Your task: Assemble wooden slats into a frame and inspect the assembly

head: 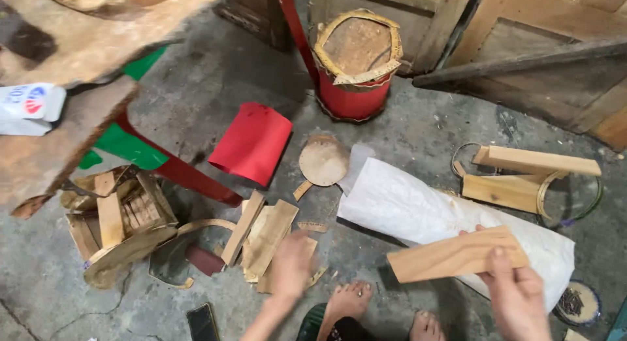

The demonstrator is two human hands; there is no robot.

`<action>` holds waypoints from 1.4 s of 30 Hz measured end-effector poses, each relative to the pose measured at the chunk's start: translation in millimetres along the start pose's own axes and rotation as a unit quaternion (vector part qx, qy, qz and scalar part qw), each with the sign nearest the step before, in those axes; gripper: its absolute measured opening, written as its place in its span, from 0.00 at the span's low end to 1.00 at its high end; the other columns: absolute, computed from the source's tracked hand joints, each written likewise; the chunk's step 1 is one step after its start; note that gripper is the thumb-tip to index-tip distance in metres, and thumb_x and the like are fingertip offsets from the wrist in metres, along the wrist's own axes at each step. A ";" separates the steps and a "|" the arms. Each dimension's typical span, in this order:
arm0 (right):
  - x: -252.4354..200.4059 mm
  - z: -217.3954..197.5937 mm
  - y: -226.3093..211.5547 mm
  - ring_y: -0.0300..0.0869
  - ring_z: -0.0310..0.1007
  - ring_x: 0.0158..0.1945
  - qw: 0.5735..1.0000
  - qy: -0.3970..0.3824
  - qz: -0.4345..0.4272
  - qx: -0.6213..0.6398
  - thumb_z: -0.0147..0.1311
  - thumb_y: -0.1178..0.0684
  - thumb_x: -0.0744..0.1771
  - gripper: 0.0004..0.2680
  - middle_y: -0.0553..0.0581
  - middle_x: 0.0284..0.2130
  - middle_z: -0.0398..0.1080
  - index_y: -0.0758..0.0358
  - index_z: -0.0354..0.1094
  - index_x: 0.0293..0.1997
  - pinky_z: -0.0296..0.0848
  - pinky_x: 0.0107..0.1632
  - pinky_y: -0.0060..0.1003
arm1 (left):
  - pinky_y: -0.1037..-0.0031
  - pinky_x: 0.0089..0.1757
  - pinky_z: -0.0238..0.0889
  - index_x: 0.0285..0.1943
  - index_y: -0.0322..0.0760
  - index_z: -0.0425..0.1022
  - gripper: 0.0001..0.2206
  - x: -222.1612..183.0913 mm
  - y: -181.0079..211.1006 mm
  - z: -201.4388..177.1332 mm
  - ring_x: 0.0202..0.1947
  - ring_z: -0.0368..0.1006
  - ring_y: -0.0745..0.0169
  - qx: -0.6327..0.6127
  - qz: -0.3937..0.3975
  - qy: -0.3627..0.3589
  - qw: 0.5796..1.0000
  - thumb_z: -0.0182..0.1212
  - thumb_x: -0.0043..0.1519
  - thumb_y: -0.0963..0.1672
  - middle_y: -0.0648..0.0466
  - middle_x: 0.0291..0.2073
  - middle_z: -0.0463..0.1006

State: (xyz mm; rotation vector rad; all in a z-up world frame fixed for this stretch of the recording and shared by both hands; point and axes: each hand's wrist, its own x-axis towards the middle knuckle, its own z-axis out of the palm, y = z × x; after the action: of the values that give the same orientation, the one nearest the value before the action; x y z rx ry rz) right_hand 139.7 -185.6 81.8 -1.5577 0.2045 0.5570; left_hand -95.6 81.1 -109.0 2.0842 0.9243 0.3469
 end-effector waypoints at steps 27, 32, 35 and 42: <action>57.0 -85.4 56.9 0.43 0.74 0.50 0.991 0.069 -0.115 -0.020 0.53 0.54 0.69 0.12 0.60 0.51 0.75 0.70 0.71 0.54 0.77 0.53 0.45 | 0.68 0.55 0.68 0.67 0.45 0.68 0.31 64.8 37.1 -64.1 0.55 0.77 0.59 -0.055 -0.022 -0.065 0.996 0.73 0.52 0.45 0.54 0.59 0.78; 94.3 -55.4 60.1 0.43 0.70 0.43 0.942 0.092 -0.238 -0.217 0.54 0.50 0.69 0.11 0.63 0.36 0.76 0.72 0.75 0.41 0.69 0.49 0.46 | 0.61 0.48 0.73 0.63 0.43 0.68 0.28 66.7 177.1 89.7 0.51 0.78 0.47 -0.200 0.150 -0.208 0.946 0.71 0.52 0.38 0.47 0.51 0.81; 91.4 -24.2 31.0 0.47 0.69 0.53 0.952 0.045 -0.271 -0.134 0.50 0.55 0.71 0.11 0.69 0.46 0.75 0.74 0.71 0.55 0.69 0.60 0.50 | 0.51 0.52 0.73 0.65 0.37 0.66 0.28 74.1 212.9 146.3 0.60 0.71 0.35 -0.222 0.181 -0.237 0.928 0.70 0.54 0.37 0.41 0.55 0.76; 104.5 -29.2 57.0 0.61 0.52 0.74 0.967 -0.052 -0.198 -0.151 0.34 0.38 0.72 0.25 0.74 0.70 0.56 0.68 0.51 0.75 0.52 0.72 0.57 | 0.57 0.54 0.75 0.69 0.32 0.59 0.28 86.6 229.9 158.7 0.65 0.64 0.36 -0.175 0.156 -0.271 0.933 0.63 0.58 0.37 0.40 0.60 0.66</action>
State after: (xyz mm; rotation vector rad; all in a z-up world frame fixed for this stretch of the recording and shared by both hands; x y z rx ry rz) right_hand 210.0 -197.0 -18.0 -1.7977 -0.2814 0.3610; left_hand 161.2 -39.7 -38.3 1.8411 0.1824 0.0740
